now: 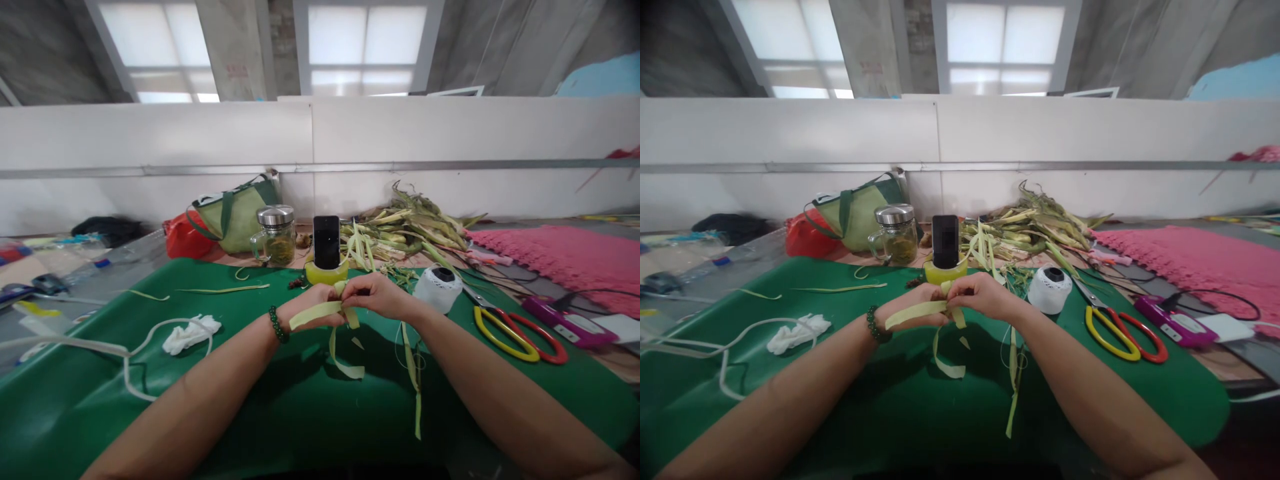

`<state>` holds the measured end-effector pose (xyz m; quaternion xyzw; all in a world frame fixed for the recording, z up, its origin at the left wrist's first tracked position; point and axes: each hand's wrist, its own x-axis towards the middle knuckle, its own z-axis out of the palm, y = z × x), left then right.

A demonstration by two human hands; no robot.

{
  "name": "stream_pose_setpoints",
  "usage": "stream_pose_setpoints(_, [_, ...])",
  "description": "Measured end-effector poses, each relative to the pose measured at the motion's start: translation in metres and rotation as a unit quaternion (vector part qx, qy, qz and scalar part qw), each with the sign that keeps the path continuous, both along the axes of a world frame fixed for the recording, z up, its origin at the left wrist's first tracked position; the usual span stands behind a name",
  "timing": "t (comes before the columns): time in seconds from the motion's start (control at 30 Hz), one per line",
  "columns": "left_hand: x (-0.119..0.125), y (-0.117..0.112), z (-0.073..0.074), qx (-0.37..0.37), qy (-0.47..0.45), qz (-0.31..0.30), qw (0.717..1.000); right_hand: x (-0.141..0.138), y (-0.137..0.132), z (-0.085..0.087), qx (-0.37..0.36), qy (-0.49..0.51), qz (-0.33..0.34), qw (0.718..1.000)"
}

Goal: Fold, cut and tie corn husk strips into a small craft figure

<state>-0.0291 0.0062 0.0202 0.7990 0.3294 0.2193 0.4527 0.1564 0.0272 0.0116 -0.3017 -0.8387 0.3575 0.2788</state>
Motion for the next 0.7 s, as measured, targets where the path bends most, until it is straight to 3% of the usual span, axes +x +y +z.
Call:
stream_pose_setpoints(0.17, [-0.003, -0.001, 0.01, 0.025, 0.044, -0.057, 0.997, 0.0, -0.002, -0.004, 0.063, -0.037, -0.023, 0.997])
stream_pose_setpoints(0.27, [-0.003, -0.003, 0.012, 0.018, 0.033, -0.057, 0.998, 0.001, -0.001, -0.005, 0.104, -0.045, -0.055, 0.992])
stream_pose_setpoints(0.5, [-0.004, -0.002, 0.001, 0.005, -0.054, 0.063, 0.997, -0.002, -0.002, -0.003, 0.134, -0.013, -0.1, 0.986])
stream_pose_setpoints(0.6, [-0.003, 0.002, -0.005, -0.053, -0.115, 0.071, 0.989, -0.002, -0.003, -0.001, 0.14, 0.022, -0.095, 0.985])
stream_pose_setpoints(0.7, [-0.001, 0.004, -0.006, -0.109, -0.186, 0.088, 0.972, 0.001, -0.003, 0.002, 0.144, 0.061, -0.139, 0.978])
